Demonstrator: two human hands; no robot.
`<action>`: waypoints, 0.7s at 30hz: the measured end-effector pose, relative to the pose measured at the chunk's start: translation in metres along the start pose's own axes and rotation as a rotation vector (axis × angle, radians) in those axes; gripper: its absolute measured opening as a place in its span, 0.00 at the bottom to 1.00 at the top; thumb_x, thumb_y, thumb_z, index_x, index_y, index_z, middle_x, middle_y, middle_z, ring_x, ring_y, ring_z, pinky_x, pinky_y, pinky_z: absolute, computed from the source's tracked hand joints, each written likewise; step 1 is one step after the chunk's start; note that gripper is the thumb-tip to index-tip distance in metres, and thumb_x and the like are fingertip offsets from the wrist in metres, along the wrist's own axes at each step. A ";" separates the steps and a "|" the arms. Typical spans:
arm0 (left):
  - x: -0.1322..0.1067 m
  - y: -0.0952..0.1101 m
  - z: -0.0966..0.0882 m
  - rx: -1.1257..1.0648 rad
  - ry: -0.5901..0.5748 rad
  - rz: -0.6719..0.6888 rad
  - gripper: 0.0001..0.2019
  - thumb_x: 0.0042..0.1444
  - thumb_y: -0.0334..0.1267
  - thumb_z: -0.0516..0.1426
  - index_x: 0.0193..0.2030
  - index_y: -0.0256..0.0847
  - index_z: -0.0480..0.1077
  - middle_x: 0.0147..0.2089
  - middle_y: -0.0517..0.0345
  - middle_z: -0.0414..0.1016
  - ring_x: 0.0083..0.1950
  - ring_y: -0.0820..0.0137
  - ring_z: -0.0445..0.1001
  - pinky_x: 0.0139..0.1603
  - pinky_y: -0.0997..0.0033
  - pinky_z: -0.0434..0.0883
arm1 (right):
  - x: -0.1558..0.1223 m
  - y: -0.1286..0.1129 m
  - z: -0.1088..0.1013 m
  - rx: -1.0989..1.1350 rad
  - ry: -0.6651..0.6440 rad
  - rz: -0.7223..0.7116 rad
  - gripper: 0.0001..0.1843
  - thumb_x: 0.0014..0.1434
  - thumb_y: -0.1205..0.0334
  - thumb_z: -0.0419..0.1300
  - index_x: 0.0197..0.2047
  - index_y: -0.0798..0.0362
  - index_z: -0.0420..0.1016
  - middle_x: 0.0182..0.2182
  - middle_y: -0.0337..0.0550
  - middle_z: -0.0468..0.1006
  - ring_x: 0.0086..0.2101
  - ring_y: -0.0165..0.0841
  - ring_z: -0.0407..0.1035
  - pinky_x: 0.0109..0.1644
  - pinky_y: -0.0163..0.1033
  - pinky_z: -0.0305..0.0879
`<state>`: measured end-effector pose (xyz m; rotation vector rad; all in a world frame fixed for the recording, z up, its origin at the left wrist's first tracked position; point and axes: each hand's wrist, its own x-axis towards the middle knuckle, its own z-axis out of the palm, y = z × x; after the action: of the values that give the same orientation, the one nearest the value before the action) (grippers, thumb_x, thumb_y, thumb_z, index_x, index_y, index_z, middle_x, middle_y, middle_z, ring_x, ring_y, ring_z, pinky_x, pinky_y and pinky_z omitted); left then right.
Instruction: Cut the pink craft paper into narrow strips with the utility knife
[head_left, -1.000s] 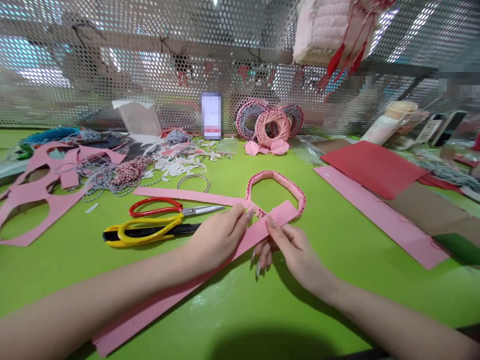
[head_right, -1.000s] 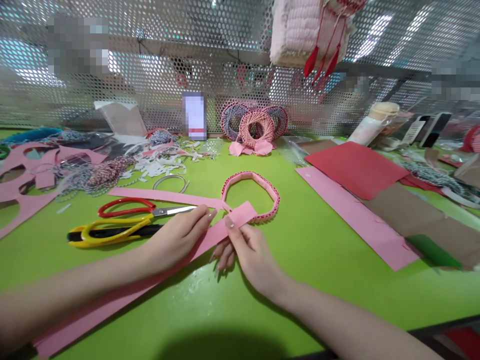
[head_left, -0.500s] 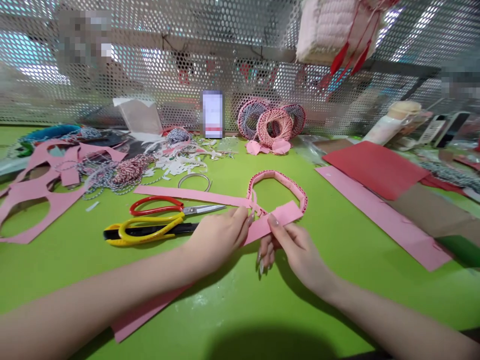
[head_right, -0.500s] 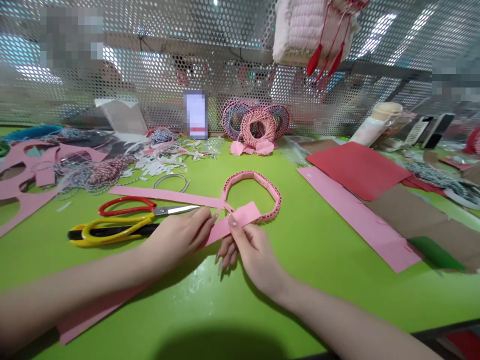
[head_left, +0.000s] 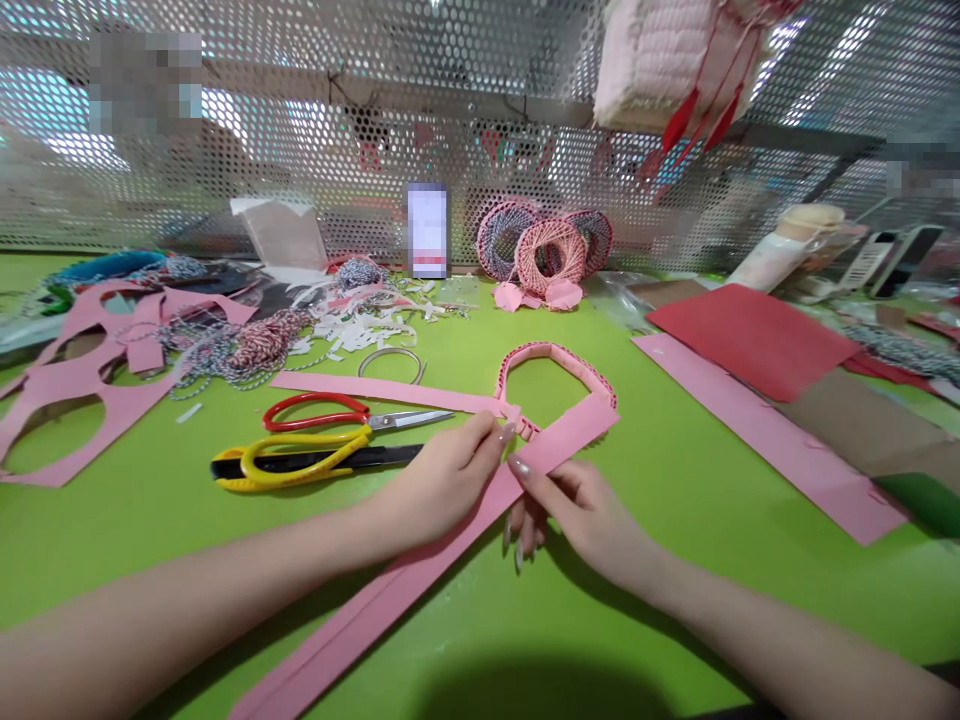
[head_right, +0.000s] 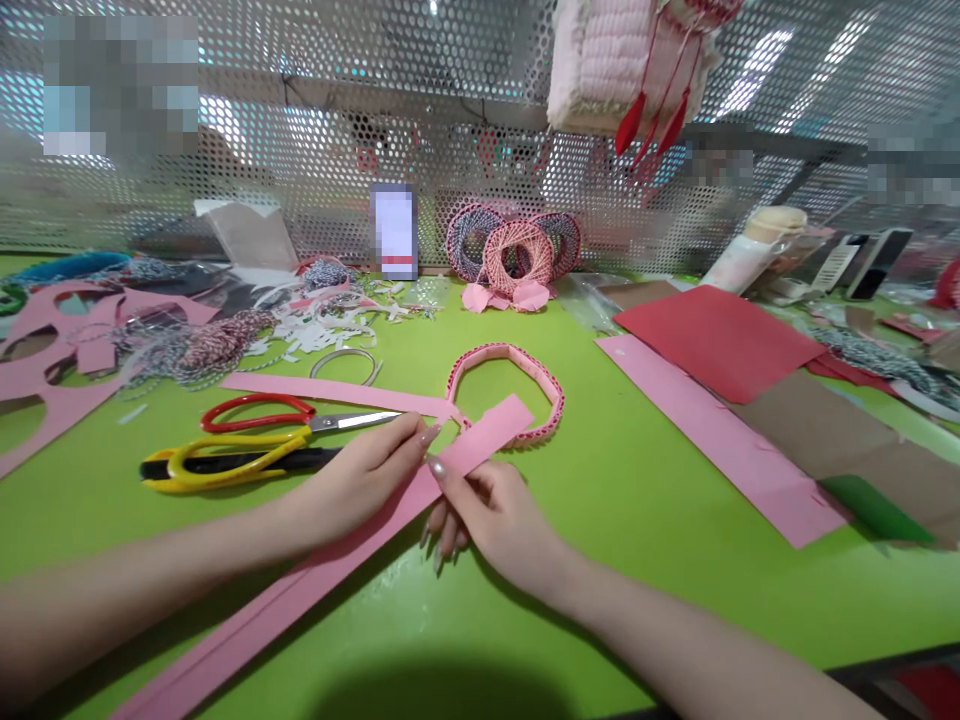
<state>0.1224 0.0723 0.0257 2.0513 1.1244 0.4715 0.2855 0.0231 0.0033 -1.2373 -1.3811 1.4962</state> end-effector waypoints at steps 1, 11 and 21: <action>-0.001 0.001 0.000 -0.005 -0.006 0.006 0.16 0.69 0.46 0.37 0.32 0.45 0.55 0.30 0.63 0.68 0.32 0.71 0.69 0.34 0.73 0.67 | 0.000 0.000 -0.001 -0.001 0.004 -0.007 0.31 0.60 0.35 0.55 0.22 0.56 0.71 0.16 0.43 0.74 0.18 0.29 0.70 0.23 0.34 0.66; -0.004 0.000 -0.003 0.200 -0.106 0.103 0.13 0.68 0.44 0.42 0.32 0.45 0.57 0.28 0.62 0.66 0.28 0.67 0.66 0.30 0.68 0.58 | 0.002 -0.002 -0.005 0.069 0.136 -0.045 0.30 0.58 0.33 0.56 0.26 0.54 0.69 0.17 0.41 0.75 0.17 0.30 0.70 0.21 0.35 0.65; -0.008 0.001 0.002 0.250 -0.069 0.071 0.12 0.67 0.39 0.42 0.31 0.45 0.57 0.26 0.62 0.67 0.27 0.67 0.67 0.28 0.69 0.59 | -0.001 0.003 0.001 0.044 -0.041 0.017 0.37 0.60 0.31 0.49 0.24 0.58 0.74 0.19 0.46 0.76 0.19 0.29 0.70 0.22 0.33 0.62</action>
<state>0.1195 0.0649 0.0252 2.3118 1.1186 0.3038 0.2850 0.0211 0.0005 -1.2000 -1.3600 1.5629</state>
